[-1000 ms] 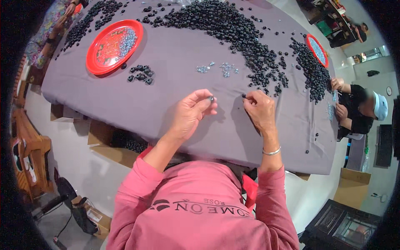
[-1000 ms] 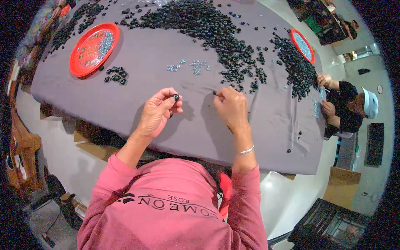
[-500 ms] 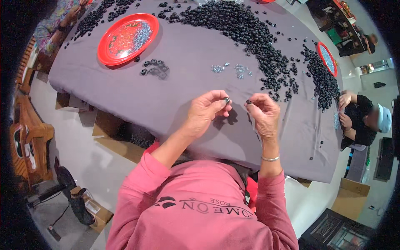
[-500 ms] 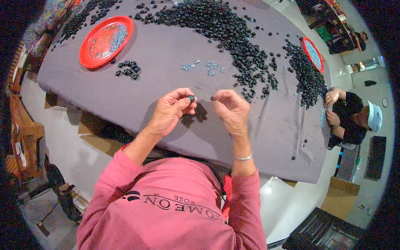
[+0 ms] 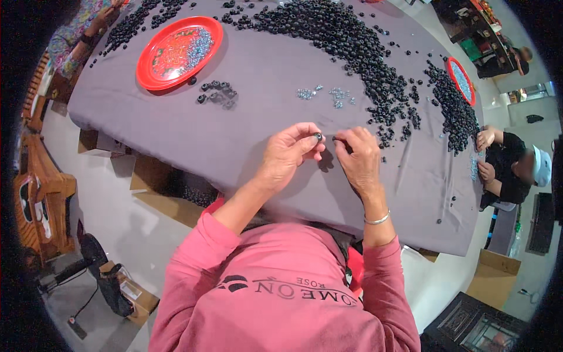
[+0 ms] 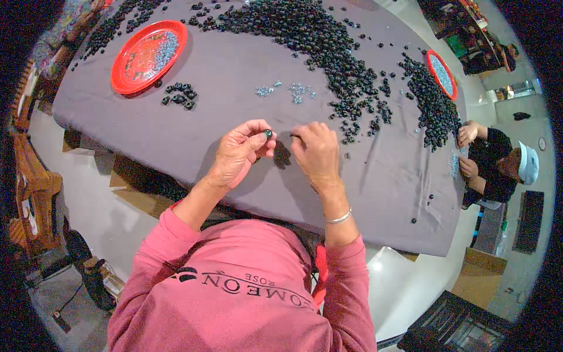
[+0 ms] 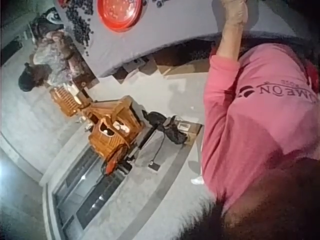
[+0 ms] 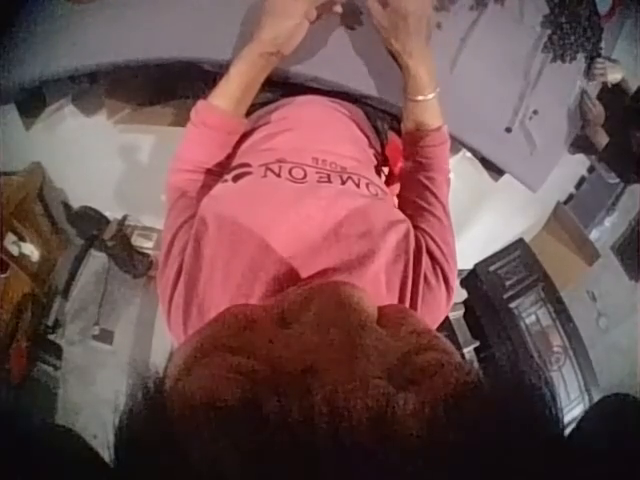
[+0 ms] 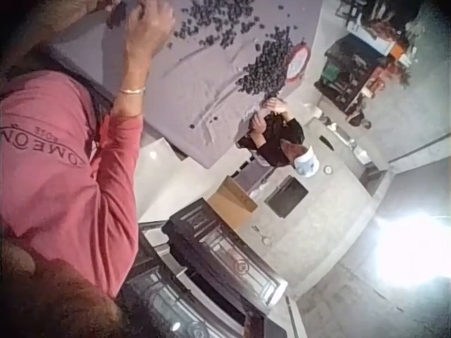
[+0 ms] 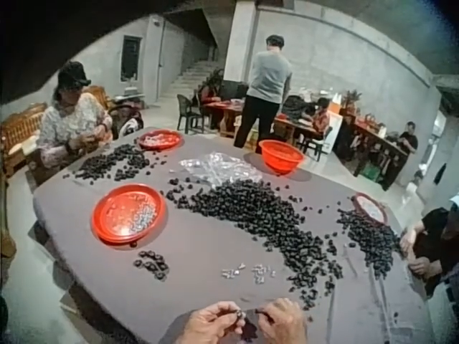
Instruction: The person sorts and inspects small black plastic rings and silver pins by hand on a workbench.
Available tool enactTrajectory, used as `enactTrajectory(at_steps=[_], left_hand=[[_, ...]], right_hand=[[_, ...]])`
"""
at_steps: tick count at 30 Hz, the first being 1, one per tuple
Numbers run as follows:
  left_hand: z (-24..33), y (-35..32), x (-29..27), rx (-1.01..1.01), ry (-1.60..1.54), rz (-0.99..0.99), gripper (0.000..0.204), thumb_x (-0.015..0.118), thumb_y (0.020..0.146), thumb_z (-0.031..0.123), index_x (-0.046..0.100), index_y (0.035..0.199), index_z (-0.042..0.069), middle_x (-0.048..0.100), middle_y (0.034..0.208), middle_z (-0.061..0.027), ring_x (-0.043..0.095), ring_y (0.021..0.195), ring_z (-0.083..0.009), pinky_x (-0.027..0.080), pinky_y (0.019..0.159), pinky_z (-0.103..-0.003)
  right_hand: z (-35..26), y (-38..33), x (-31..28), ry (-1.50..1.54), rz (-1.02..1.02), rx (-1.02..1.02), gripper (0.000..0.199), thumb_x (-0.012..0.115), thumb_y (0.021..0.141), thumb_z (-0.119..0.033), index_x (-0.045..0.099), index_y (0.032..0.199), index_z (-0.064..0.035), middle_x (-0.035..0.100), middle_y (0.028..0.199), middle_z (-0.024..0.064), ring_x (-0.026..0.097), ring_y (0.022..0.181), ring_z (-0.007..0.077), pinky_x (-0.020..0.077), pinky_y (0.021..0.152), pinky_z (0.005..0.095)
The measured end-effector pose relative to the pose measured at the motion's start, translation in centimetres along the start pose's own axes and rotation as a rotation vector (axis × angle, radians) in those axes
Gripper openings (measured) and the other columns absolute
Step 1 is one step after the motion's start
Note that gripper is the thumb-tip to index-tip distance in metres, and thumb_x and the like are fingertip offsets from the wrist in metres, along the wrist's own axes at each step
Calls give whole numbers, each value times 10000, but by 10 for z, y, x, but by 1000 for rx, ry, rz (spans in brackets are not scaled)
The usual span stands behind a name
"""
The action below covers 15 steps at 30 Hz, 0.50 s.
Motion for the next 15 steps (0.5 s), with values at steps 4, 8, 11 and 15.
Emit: enactTrajectory(at_steps=[4, 8, 11, 15], left_hand=[[0, 0, 2, 4, -25, 15, 137, 551, 919, 56, 583, 1047, 20, 601, 941, -36, 592, 844, -115, 511, 719, -252], [0, -2, 2, 11, -33, 13, 136, 554, 918, 57, 581, 1046, 20, 601, 937, -39, 590, 838, -118, 512, 718, -258], [2, -3, 3, 16, -34, 11, 136, 556, 916, 56, 583, 1045, 20, 601, 935, -40, 590, 839, -120, 513, 717, -260], [3, -6, 4, 10, -34, 29, 138, 560, 914, 55, 584, 1046, 22, 601, 929, -39, 592, 837, -122, 513, 715, -261]], right_hand=[[6, 2, -8, 67, -37, 38, 163, 629, 700, 13, 632, 861, -9, 583, 779, 79, 579, 645, 185, 461, 578, 297], [9, 13, -19, 258, -152, 232, 159, 611, 693, -9, 623, 851, 4, 586, 756, 105, 582, 640, 245, 468, 587, 324], [11, 22, -17, 214, -225, 150, 150, 601, 693, -33, 624, 834, 13, 586, 713, 127, 588, 624, 263, 470, 581, 331], [6, 33, -3, 173, -353, 67, 123, 594, 685, -66, 618, 759, 29, 584, 642, 182, 582, 570, 315, 464, 549, 370]])
Point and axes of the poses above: each hand's wrist, its own y-axis towards the middle knuckle, its own x-axis out of the palm, z = x × y, the point moved 5 cm from there along y, towards the middle knuckle
